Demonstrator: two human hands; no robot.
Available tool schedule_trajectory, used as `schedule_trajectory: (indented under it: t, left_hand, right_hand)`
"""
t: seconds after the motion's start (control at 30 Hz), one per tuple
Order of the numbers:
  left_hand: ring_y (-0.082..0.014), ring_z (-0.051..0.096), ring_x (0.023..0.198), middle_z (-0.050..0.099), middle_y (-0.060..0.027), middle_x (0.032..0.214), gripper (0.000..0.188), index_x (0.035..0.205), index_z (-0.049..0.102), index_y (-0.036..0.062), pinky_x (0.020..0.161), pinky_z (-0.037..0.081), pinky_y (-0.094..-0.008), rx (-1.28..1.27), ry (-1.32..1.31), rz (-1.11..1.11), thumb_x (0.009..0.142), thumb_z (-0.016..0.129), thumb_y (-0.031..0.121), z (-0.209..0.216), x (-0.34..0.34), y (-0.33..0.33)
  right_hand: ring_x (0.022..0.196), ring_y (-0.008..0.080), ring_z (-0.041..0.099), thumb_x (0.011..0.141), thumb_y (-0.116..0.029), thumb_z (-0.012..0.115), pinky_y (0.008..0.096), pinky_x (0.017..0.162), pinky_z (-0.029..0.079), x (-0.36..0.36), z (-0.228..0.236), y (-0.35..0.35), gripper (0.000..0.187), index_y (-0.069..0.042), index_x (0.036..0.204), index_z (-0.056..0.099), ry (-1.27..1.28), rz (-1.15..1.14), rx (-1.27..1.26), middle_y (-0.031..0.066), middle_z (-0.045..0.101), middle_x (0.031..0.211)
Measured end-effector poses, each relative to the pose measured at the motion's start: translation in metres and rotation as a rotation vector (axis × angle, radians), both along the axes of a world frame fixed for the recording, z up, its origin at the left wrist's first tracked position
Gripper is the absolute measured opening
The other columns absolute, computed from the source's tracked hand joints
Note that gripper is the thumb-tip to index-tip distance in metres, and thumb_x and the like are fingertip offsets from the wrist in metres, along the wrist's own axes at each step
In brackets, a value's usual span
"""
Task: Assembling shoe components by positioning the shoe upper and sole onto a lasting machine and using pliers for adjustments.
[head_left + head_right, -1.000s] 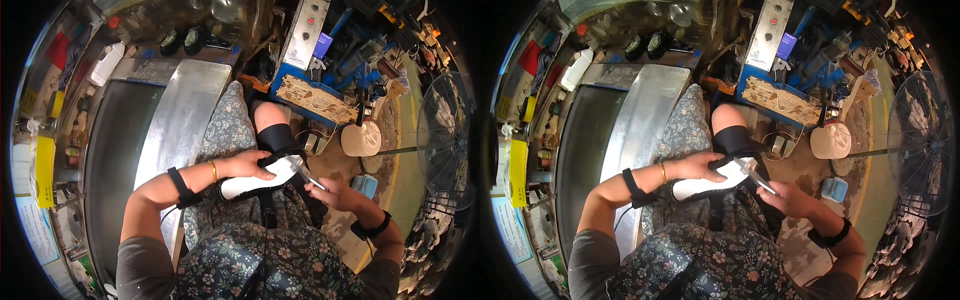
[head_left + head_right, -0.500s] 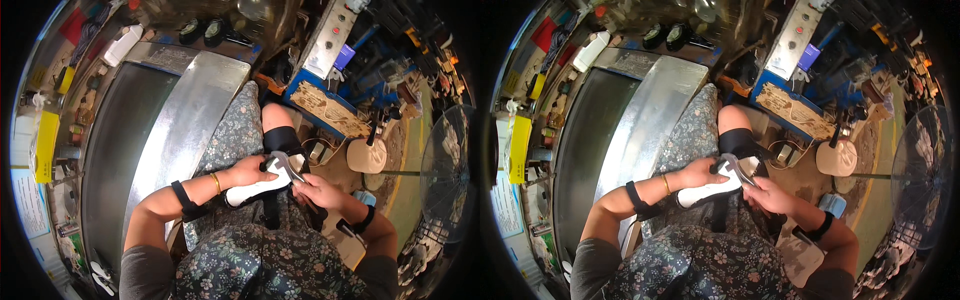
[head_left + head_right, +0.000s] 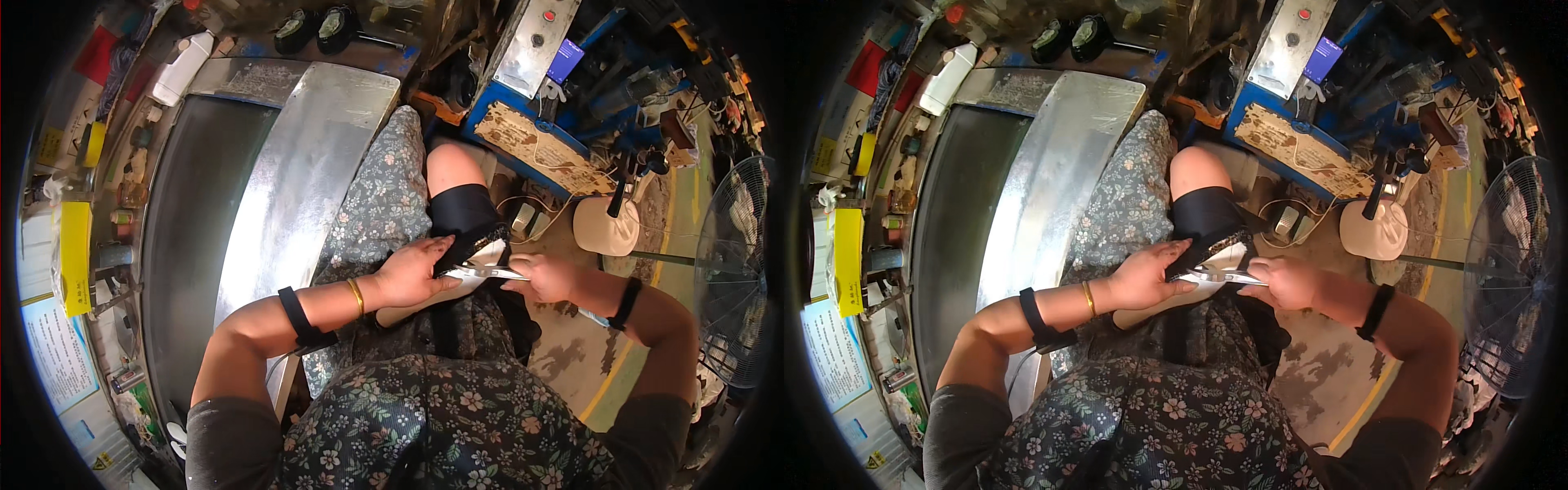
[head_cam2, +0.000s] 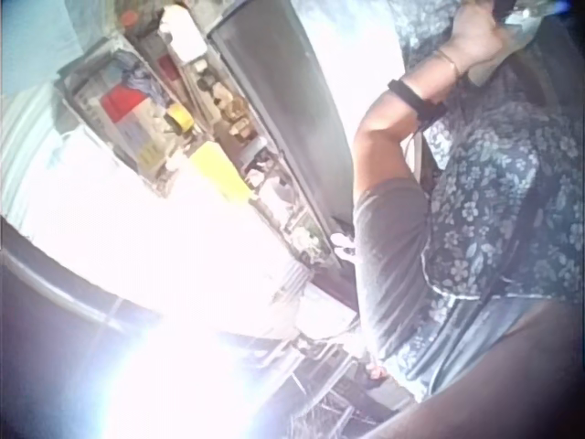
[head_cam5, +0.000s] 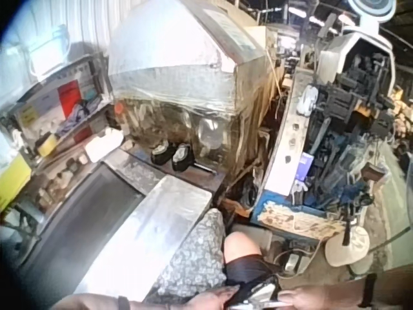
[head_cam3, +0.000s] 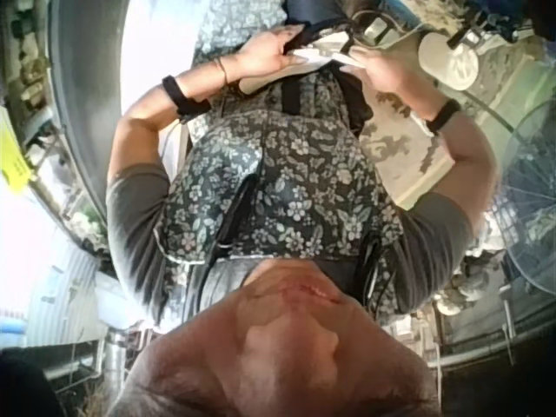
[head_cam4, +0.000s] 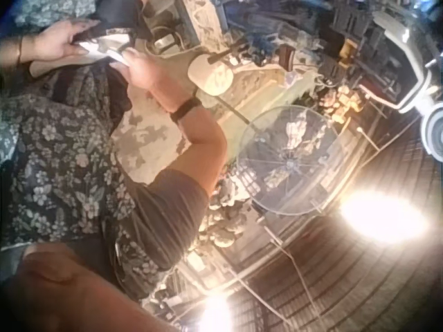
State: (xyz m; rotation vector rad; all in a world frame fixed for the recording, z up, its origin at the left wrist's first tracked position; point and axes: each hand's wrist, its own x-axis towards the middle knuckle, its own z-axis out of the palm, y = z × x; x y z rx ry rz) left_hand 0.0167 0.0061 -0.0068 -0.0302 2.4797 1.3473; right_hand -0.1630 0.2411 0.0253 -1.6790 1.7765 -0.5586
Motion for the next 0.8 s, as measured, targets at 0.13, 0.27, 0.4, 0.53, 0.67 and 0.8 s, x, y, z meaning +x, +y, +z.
schedule_trajectory:
  t: [0.13, 0.27, 0.4, 0.53, 0.67, 0.8]
  left_hand:
    - [-0.0374, 0.039, 0.133, 0.042, -0.0250, 0.143, 0.087, 0.142, 0.033, -0.0090, 0.111, 0.031, -0.0423, -0.019, 0.120, -0.028, 0.083, 0.072, 0.041, 0.000, -0.013, -0.006]
    - [-0.0335, 0.035, 0.137, 0.038, -0.0258, 0.145, 0.102, 0.144, 0.030, -0.0092, 0.113, 0.026, -0.0405, 0.335, -0.251, 0.113, 0.078, 0.076, 0.053, 0.007, -0.035, -0.009]
    - [-0.0272, 0.051, 0.123, 0.056, -0.0200, 0.130, 0.094, 0.137, 0.045, -0.0067, 0.102, 0.039, -0.0355, 0.509, -0.619, 0.202, 0.068, 0.086, 0.043, 0.009, -0.051, -0.001]
    - [-0.0365, 0.052, 0.124, 0.052, -0.0258, 0.134, 0.090, 0.134, 0.048, -0.0079, 0.103, 0.041, -0.0382, 0.167, -0.391, 0.108, 0.073, 0.077, 0.052, 0.008, -0.040, 0.014]
    - [-0.0411, 0.050, 0.121, 0.053, -0.0284, 0.129, 0.086, 0.134, 0.044, -0.0088, 0.101, 0.043, -0.0424, -0.193, -0.073, -0.086, 0.087, 0.057, 0.062, 0.010, -0.025, 0.020]
    - [-0.0418, 0.049, 0.122, 0.050, -0.0304, 0.130, 0.098, 0.135, 0.040, -0.0097, 0.102, 0.042, -0.0440, -0.201, -0.093, -0.148, 0.082, 0.054, 0.071, 0.012, -0.017, 0.015]
  right_hand:
    - [0.066, 0.0318, 0.060, 0.088, -0.023, 0.069, 0.0402, 0.056, 0.046, -0.008, -0.038, 0.009, 0.023, -0.006, 0.085, 0.054, 0.018, 0.013, -0.111, 0.0097, 0.055, 0.084]
    - [0.064, 0.0291, 0.060, 0.085, -0.020, 0.070, 0.0390, 0.054, 0.046, -0.006, -0.061, 0.016, 0.022, -0.007, 0.081, 0.053, 0.107, -0.041, -0.248, 0.0083, 0.053, 0.082]
    - [0.065, 0.0290, 0.060, 0.085, -0.022, 0.070, 0.0391, 0.055, 0.047, 0.006, -0.034, 0.024, 0.023, -0.007, 0.079, 0.054, 0.161, -0.047, -0.277, 0.0083, 0.054, 0.081]
    - [0.070, 0.0307, 0.059, 0.087, -0.030, 0.067, 0.0398, 0.063, 0.047, 0.015, 0.041, 0.036, 0.027, -0.006, 0.080, 0.058, 0.323, -0.032, -0.104, 0.0103, 0.057, 0.080]
    - [0.069, 0.0358, 0.057, 0.090, -0.028, 0.066, 0.0416, 0.063, 0.045, 0.047, 0.078, 0.032, 0.028, -0.001, 0.086, 0.057, -0.051, -0.186, 0.287, 0.0147, 0.057, 0.072]
    - [0.063, 0.0375, 0.055, 0.095, -0.023, 0.061, 0.0416, 0.058, 0.043, 0.075, 0.051, 0.017, 0.024, 0.000, 0.092, 0.055, -0.196, -0.639, 0.173, 0.0207, 0.058, 0.072]
